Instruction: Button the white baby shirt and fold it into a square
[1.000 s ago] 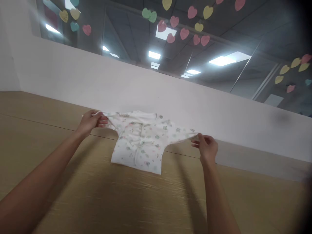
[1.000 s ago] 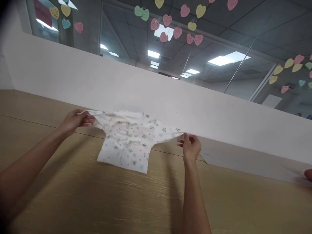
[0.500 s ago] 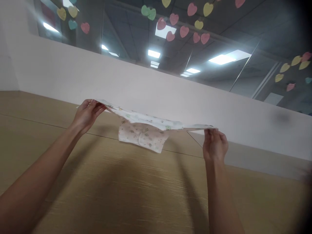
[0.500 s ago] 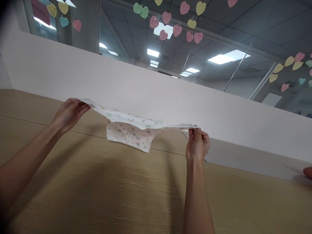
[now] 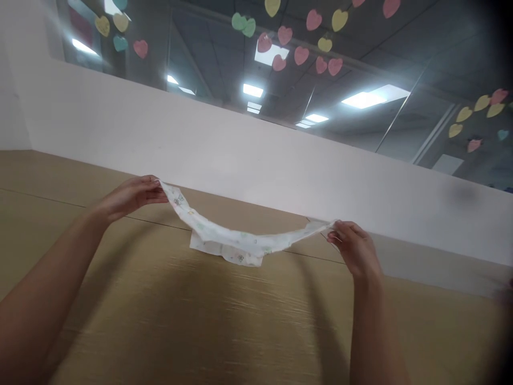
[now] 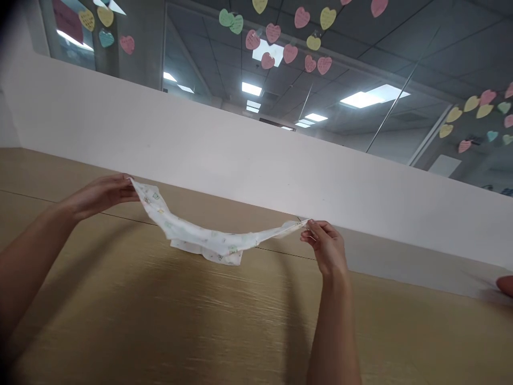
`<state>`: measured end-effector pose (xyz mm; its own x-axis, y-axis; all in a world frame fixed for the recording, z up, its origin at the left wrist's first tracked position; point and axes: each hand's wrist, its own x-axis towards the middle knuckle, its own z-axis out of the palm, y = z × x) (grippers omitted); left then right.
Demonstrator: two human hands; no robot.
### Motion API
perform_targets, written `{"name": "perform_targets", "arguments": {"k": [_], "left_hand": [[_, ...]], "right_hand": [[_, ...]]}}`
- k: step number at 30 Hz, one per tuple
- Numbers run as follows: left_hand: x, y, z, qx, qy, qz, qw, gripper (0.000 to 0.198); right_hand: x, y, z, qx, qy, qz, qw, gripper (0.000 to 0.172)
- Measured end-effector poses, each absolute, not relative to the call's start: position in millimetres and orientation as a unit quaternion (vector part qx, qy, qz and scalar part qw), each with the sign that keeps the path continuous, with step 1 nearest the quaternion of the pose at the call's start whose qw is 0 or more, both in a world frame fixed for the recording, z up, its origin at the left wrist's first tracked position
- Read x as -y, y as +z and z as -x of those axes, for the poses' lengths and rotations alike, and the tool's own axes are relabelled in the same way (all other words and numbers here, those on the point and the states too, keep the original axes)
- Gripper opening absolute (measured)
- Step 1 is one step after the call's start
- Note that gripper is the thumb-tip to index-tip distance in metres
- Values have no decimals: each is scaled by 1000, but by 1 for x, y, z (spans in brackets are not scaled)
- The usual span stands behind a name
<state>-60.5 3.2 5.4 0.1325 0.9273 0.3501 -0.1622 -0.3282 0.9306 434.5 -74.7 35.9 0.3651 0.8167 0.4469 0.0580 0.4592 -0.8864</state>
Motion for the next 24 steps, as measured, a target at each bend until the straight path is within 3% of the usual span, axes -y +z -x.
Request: {"name": "perform_targets", "arguments": {"k": [4,9,12,17,21,24], "left_hand": [[18,14,89,-403,482,-647,432,22],[51,27,102,-470,266,-761,359,12],[61,34,93,-491,153,-783,350,17],[53,22,77,-542,84,-757,356,35],[39,1,77,-591,64,-730,337,29],[32,-8,80,-587,48,-738,330,25]], "right_hand": [[99,49,-448,566,275,539,559,32],[121,64,-448,645,294,623,329,34],[126,70,-434,670,308,639,219,36],[111,62,-418,638,312,690,138,28],[97,50,-418,599,283,743,93,12],[93,45,-420,580,283,758,90,13]]}}
